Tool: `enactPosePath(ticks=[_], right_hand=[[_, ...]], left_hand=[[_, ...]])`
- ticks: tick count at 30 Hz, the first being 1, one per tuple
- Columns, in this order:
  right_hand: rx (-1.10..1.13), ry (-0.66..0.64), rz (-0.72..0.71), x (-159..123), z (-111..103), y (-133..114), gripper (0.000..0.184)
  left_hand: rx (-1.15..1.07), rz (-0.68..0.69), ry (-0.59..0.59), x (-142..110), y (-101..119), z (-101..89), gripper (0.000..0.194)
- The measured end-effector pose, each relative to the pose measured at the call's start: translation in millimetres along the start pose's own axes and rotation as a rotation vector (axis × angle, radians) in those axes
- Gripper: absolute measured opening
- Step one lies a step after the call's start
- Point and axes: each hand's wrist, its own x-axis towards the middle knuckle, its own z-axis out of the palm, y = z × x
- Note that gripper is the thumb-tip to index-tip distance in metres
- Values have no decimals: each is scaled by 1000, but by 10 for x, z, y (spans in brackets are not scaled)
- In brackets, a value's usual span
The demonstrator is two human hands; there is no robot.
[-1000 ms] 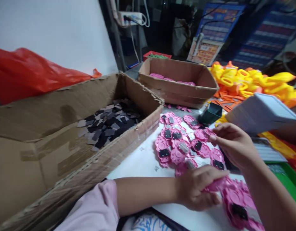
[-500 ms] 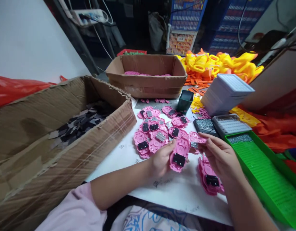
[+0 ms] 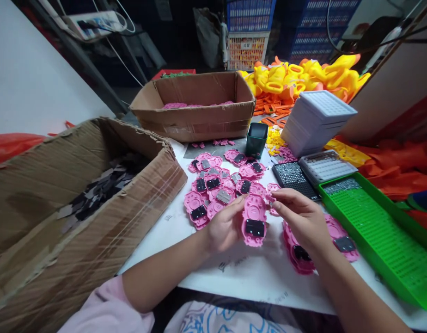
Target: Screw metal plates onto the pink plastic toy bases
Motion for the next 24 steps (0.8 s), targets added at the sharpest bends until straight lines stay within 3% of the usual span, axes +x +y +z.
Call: enactPosePath(ticks=[5, 7, 12, 16, 24], right_hand=[[-449, -4, -498, -9, 42, -93, 18], [-503, -4, -599, -18, 74, -112, 17], [-493, -35, -594, -46, 105, -127, 17], [-503, -107, -642, -29, 83, -126, 24], [-509, -69, -677, -39, 63, -97, 29]], left_hand=[[117, -24, 59, -60, -24, 3, 38], [160, -73, 73, -87, -41, 3, 41], [121, -122, 21, -86, -60, 19, 36], [48, -85, 59, -58, -31, 43, 34], [73, -43, -9, -52, -18, 65, 28]])
